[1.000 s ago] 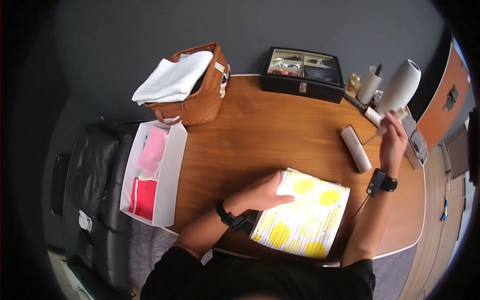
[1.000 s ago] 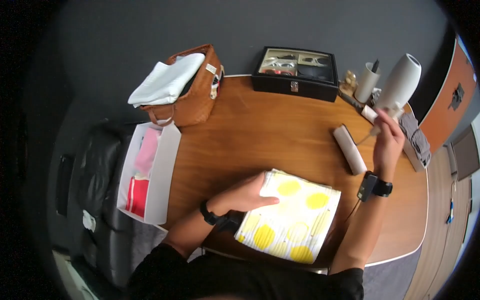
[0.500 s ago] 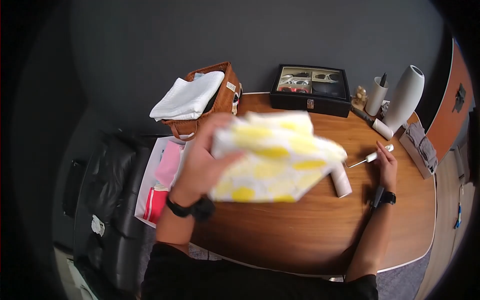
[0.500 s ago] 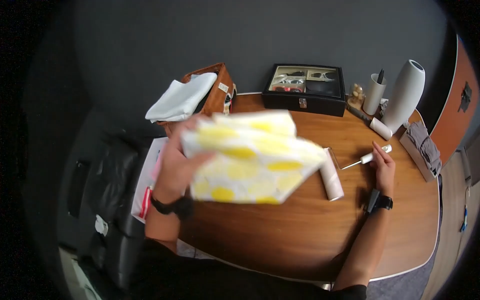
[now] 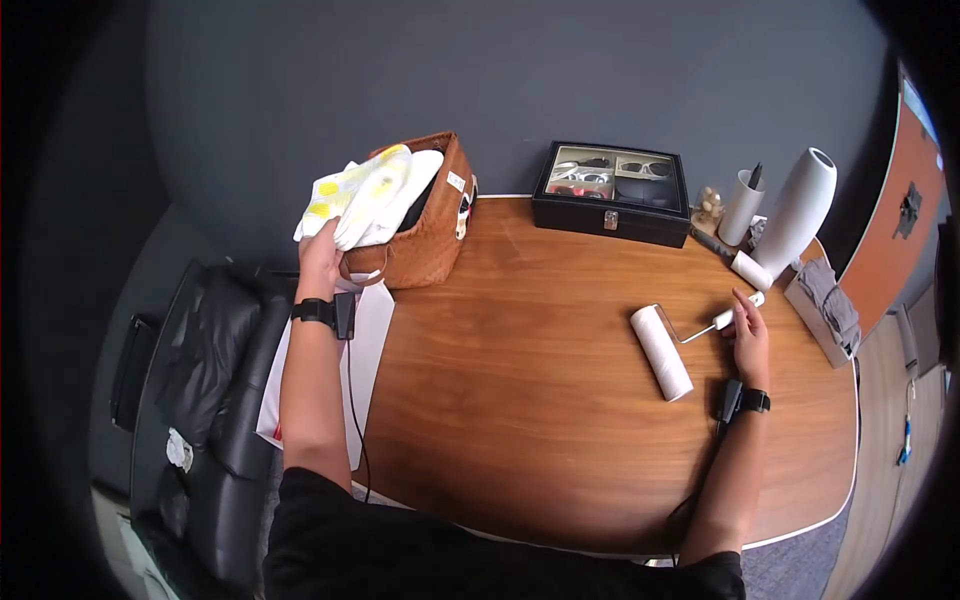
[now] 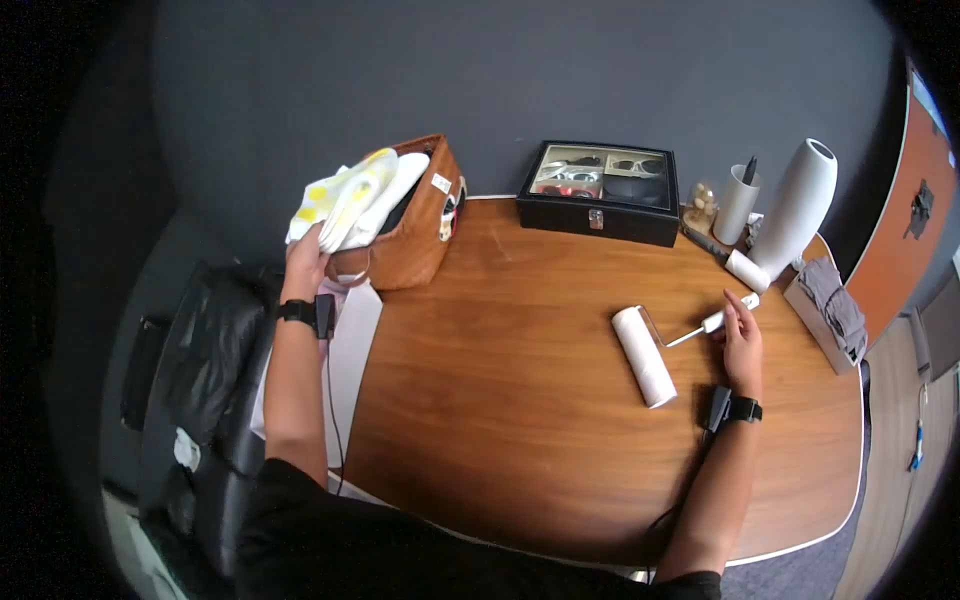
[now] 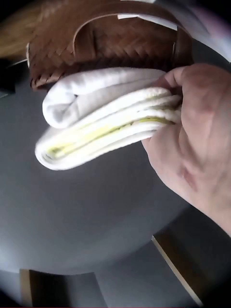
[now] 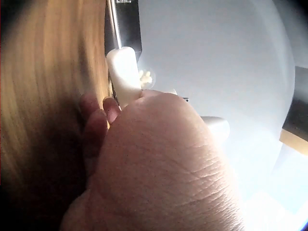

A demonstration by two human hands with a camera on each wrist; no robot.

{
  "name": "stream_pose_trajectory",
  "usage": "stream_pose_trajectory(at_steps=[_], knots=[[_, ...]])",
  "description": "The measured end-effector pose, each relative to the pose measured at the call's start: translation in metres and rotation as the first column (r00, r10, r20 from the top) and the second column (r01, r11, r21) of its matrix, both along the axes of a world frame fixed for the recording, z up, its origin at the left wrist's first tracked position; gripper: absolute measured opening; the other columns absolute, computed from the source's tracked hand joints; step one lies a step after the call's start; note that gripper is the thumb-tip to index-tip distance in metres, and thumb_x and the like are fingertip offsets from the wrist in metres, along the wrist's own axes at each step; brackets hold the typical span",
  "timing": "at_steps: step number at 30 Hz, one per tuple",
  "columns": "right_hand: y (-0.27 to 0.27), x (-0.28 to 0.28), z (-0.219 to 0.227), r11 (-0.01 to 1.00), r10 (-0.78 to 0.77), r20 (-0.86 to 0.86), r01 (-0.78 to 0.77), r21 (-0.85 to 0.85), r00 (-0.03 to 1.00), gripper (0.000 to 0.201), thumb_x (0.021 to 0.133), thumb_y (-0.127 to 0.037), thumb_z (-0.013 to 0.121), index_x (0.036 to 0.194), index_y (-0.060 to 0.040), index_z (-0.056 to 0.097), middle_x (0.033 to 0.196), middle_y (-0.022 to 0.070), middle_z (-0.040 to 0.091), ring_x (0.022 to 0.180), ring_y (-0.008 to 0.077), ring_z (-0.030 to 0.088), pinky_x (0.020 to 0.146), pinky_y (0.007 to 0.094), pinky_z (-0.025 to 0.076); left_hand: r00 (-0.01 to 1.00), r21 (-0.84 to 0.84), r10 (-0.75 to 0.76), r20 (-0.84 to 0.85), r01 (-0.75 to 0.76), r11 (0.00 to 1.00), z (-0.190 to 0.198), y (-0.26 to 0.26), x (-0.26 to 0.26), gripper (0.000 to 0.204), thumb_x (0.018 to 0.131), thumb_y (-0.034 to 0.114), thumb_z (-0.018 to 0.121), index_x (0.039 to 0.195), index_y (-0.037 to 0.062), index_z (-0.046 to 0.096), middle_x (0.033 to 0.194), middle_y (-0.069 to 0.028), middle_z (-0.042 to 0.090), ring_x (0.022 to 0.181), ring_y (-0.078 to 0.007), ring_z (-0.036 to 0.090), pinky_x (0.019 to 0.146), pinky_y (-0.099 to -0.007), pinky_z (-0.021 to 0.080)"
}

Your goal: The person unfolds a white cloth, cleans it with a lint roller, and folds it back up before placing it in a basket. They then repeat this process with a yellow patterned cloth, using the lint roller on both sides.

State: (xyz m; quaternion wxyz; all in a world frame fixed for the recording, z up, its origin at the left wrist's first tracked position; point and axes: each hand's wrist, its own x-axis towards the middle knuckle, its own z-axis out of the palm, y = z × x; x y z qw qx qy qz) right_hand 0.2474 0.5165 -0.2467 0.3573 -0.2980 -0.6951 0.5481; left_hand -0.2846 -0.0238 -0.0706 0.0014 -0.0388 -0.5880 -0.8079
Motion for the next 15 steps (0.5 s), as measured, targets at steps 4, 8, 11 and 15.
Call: stream_pose_trajectory(at_steps=[4,8,11,15], knots=[[-0.003,-0.001,-0.001,1.000,-0.002,0.008,0.002,0.007,1.000,0.040,0.117,-0.025,0.057,0.154,-0.0112,0.064,0.090,-0.0065,0.057,0.076,0.0046,0.056,0.069,0.0212,0.048,0.998,-0.037,-0.016,-0.053,0.014,0.999,0.016,0.002,0.014,0.046,0.104,-0.001,0.067,0.146,-0.0127,0.055,0.145,-0.0231,0.066,0.124,-0.0322,0.073,0.102,-0.0409,0.063],[-0.012,0.001,0.007,0.994,-0.088,0.083,0.082,0.073,0.993,0.041,0.116,-0.025,0.060,0.153,-0.0095,0.064,0.092,-0.0056,0.061,0.079,0.0064,0.056,0.071,0.0229,0.048,0.983,-0.079,0.175,-0.045,-0.179,0.981,0.000,-0.001,-0.011,0.067,0.098,0.005,0.077,0.153,-0.0138,0.043,0.150,-0.0263,0.058,0.120,-0.0352,0.073,0.103,-0.0397,0.062],[-0.011,0.001,-0.012,0.979,-0.130,0.066,0.118,0.165,0.989,0.041,0.111,-0.020,0.067,0.151,-0.0091,0.066,0.090,0.0000,0.066,0.082,0.0094,0.061,0.076,0.0271,0.052,0.846,-0.253,0.501,-0.182,-0.533,0.808,0.003,0.012,0.033,0.074,0.095,0.009,0.082,0.151,-0.0137,0.039,0.151,-0.0270,0.050,0.121,-0.0326,0.068,0.106,-0.0393,0.058],[-0.050,0.012,0.007,0.941,-0.208,0.238,0.128,0.314,0.949,0.046,0.103,-0.012,0.071,0.149,-0.0083,0.067,0.078,0.0017,0.061,0.072,0.0116,0.057,0.069,0.0310,0.051,0.688,-0.193,0.440,-0.578,-0.638,0.745,-0.066,0.075,0.129,0.052,0.096,0.004,0.076,0.135,-0.0038,0.043,0.122,-0.0127,0.048,0.102,-0.0207,0.055,0.089,-0.0365,0.052]])
